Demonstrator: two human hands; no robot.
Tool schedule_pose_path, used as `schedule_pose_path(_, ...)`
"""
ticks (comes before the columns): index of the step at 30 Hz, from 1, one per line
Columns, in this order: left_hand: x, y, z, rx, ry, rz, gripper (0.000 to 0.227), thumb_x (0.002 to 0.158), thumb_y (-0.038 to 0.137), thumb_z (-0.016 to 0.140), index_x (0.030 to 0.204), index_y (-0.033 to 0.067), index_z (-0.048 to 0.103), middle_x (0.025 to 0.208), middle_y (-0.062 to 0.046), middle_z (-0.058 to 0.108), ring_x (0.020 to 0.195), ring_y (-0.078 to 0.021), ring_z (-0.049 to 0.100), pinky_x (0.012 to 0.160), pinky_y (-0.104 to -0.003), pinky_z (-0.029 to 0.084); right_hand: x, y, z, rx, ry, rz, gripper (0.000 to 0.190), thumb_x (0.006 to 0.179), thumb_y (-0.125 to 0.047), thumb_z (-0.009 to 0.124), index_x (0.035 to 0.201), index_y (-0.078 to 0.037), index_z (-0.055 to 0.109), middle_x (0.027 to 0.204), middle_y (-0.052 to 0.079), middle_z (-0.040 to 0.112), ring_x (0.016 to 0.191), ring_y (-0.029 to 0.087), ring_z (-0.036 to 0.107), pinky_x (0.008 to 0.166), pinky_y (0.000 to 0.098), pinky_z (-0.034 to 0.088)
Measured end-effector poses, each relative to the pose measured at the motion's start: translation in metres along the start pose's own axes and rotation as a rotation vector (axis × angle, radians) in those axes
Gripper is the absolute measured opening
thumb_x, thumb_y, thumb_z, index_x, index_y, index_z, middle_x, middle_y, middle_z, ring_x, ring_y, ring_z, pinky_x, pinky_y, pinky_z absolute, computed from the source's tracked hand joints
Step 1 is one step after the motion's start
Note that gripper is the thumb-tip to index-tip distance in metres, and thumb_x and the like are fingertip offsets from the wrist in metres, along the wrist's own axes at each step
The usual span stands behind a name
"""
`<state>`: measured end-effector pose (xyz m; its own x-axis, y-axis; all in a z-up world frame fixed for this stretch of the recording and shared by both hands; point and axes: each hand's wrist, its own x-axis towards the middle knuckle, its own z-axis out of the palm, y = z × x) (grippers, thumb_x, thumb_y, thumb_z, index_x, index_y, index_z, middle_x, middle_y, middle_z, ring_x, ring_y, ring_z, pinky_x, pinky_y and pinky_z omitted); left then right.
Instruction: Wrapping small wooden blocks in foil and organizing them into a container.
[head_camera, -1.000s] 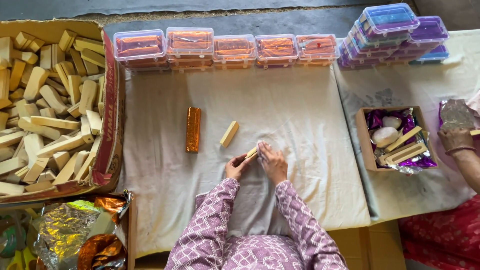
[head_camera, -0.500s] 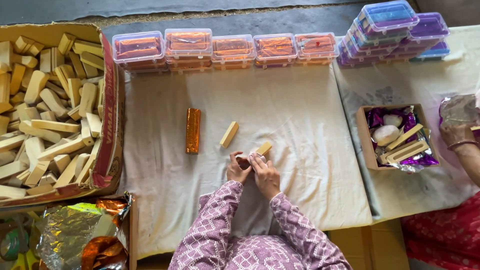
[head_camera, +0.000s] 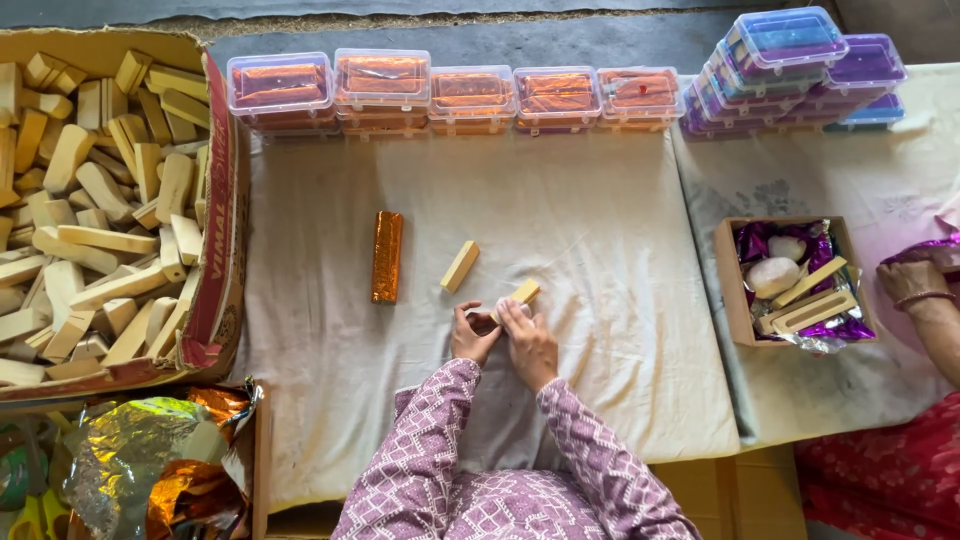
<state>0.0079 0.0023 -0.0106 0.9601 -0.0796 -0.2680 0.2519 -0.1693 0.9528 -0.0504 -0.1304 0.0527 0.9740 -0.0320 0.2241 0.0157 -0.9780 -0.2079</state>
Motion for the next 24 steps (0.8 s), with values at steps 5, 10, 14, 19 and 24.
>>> schedule_pose_path(5, -0.007, 0.005, -0.002, 0.059, -0.021, 0.054, 0.064, 0.076, 0.012, 0.088, 0.126, 0.0099, 0.048, 0.105, -0.007, 0.076, 0.098, -0.0178, 0.077, 0.091, -0.031, 0.062, 0.012, 0.019, -0.02, 0.094, -0.059, -0.025, 0.055, 0.09, -0.016, 0.073, 0.142, -0.026, 0.063, 0.146, -0.009, 0.061, 0.089, 0.02, 0.061, 0.077, 0.0312, 0.059)
schedule_pose_path(10, -0.009, 0.011, -0.002, 0.099, -0.012, 0.038, 0.063, 0.078, 0.014, 0.089, 0.125, 0.0098, 0.047, 0.105, -0.007, 0.075, 0.098, -0.0181, 0.076, 0.091, -0.031, 0.061, 0.029, 0.023, -0.019, 0.085, 0.004, 0.018, 0.059, 0.082, -0.019, 0.076, 0.139, -0.023, 0.064, 0.141, -0.009, 0.062, 0.089, 0.023, 0.061, 0.079, 0.0335, 0.058)
schedule_pose_path(14, -0.003, 0.002, 0.0, -0.024, -0.028, 0.054, 0.063, 0.077, 0.011, 0.087, 0.124, 0.009, 0.046, 0.103, -0.007, 0.075, 0.098, -0.0179, 0.077, 0.091, -0.031, 0.062, 0.012, 0.008, -0.004, -0.114, 0.003, -0.098, 0.054, 0.088, -0.014, 0.072, 0.14, -0.025, 0.064, 0.14, -0.008, 0.064, 0.092, 0.02, 0.062, 0.075, 0.0289, 0.059)
schedule_pose_path(19, -0.006, 0.003, -0.002, -0.04, -0.051, 0.075, 0.063, 0.075, 0.01, 0.087, 0.123, 0.0085, 0.046, 0.102, -0.007, 0.076, 0.097, -0.018, 0.077, 0.089, -0.031, 0.063, 0.007, 0.009, -0.024, 0.084, -0.004, -0.133, 0.052, 0.086, -0.019, 0.073, 0.136, -0.028, 0.066, 0.139, -0.009, 0.065, 0.083, 0.018, 0.061, 0.074, 0.0301, 0.059)
schedule_pose_path(24, -0.011, 0.011, -0.004, 0.073, -0.027, 0.085, 0.064, 0.075, 0.013, 0.09, 0.123, 0.009, 0.048, 0.101, -0.007, 0.075, 0.095, -0.0182, 0.077, 0.089, -0.031, 0.062, 0.036, 0.034, -0.044, 0.032, -0.085, -0.052, 0.053, 0.084, -0.017, 0.072, 0.136, -0.026, 0.066, 0.138, -0.006, 0.065, 0.093, 0.022, 0.063, 0.076, 0.0333, 0.059)
